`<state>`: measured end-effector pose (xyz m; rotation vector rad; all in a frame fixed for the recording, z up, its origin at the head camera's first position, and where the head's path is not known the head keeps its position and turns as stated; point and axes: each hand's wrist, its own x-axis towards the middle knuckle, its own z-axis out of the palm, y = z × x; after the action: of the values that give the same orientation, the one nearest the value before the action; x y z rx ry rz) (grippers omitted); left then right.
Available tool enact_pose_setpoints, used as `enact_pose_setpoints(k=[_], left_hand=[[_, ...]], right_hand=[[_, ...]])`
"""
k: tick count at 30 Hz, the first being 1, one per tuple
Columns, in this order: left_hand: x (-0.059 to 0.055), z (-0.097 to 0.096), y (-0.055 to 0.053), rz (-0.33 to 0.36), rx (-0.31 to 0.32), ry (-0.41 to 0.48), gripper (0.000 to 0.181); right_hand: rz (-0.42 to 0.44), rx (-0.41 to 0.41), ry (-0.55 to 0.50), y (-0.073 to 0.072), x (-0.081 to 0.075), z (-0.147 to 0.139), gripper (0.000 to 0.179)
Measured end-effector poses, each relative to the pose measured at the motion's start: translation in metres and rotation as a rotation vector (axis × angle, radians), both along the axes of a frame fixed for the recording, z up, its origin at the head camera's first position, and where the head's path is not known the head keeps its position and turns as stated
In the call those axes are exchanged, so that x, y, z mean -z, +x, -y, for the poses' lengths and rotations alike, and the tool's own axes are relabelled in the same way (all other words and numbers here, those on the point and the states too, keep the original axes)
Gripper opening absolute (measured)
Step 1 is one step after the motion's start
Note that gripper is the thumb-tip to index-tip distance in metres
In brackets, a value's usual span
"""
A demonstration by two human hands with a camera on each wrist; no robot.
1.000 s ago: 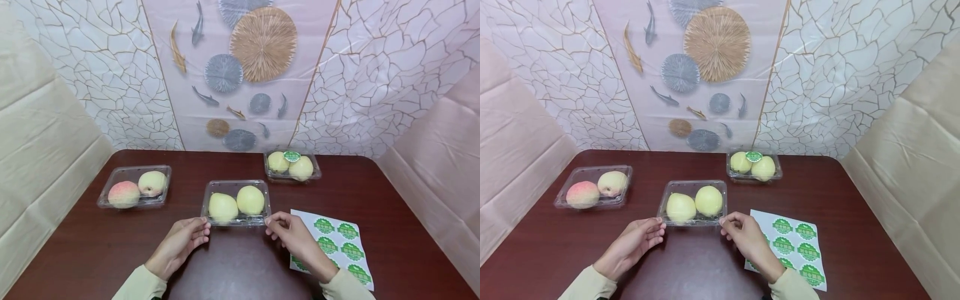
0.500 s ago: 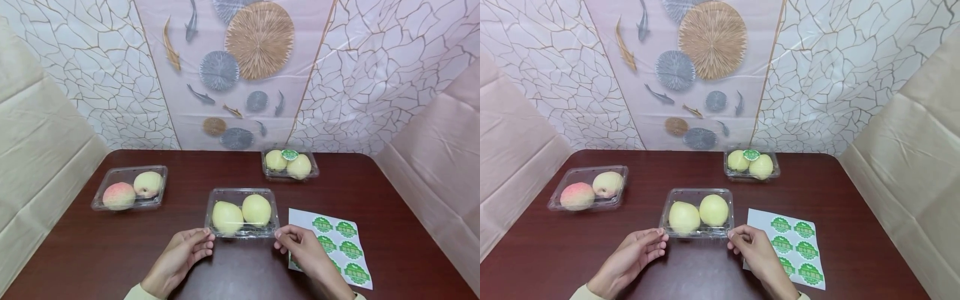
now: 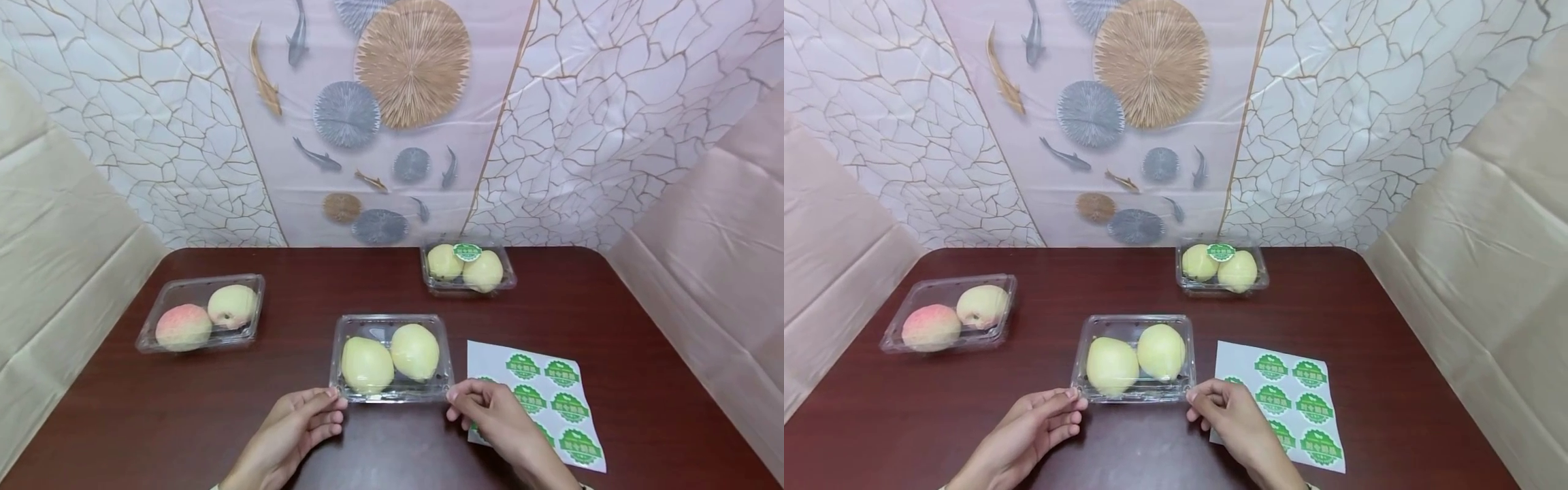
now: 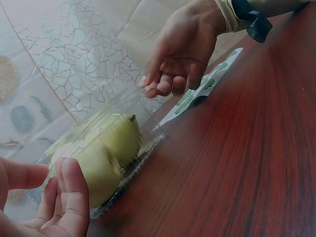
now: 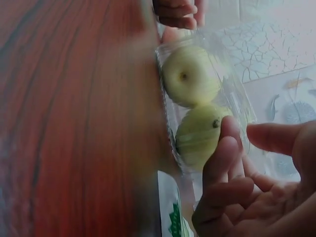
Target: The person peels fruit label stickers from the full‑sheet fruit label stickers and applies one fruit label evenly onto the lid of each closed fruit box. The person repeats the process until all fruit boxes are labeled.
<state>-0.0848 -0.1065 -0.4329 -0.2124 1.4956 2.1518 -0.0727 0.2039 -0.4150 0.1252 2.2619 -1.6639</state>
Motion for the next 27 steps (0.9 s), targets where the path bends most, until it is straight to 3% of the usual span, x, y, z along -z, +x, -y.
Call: enact_pose_setpoints(k=[5,8,10,13,16,19,23,27], left_hand=[[0.001,0.005,0.005,-0.014,0.038,0.019,0.019],[0.002,0.006,0.007,-0.021,0.055,0.027,0.016],[0.001,0.007,0.007,-0.030,0.056,0.019,0.014],[-0.003,0.009,0.005,-0.039,0.047,0.004,0.014],[-0.005,0.009,0.004,-0.041,0.036,0.010,0.013],[-0.004,0.005,0.004,-0.039,0.040,0.018,0.013],[-0.001,0.002,0.004,-0.046,0.069,0.021,0.013],[0.000,0.006,0.001,-0.060,0.090,0.006,0.012]], right_hand=[[-0.040,-0.125,0.033,-0.001,0.001,-0.006,0.029],[-0.114,-0.189,0.116,-0.003,-0.004,-0.019,0.026],[-0.178,-0.181,0.221,-0.005,-0.011,-0.029,0.022],[-0.223,-0.091,0.465,-0.013,-0.021,-0.048,0.018],[-0.143,-0.004,0.714,-0.021,-0.027,-0.074,0.034],[-0.004,0.016,0.859,-0.024,-0.026,-0.101,0.073],[0.096,0.033,0.876,-0.024,-0.019,-0.126,0.111],[0.137,0.032,0.832,-0.023,-0.011,-0.133,0.123]])
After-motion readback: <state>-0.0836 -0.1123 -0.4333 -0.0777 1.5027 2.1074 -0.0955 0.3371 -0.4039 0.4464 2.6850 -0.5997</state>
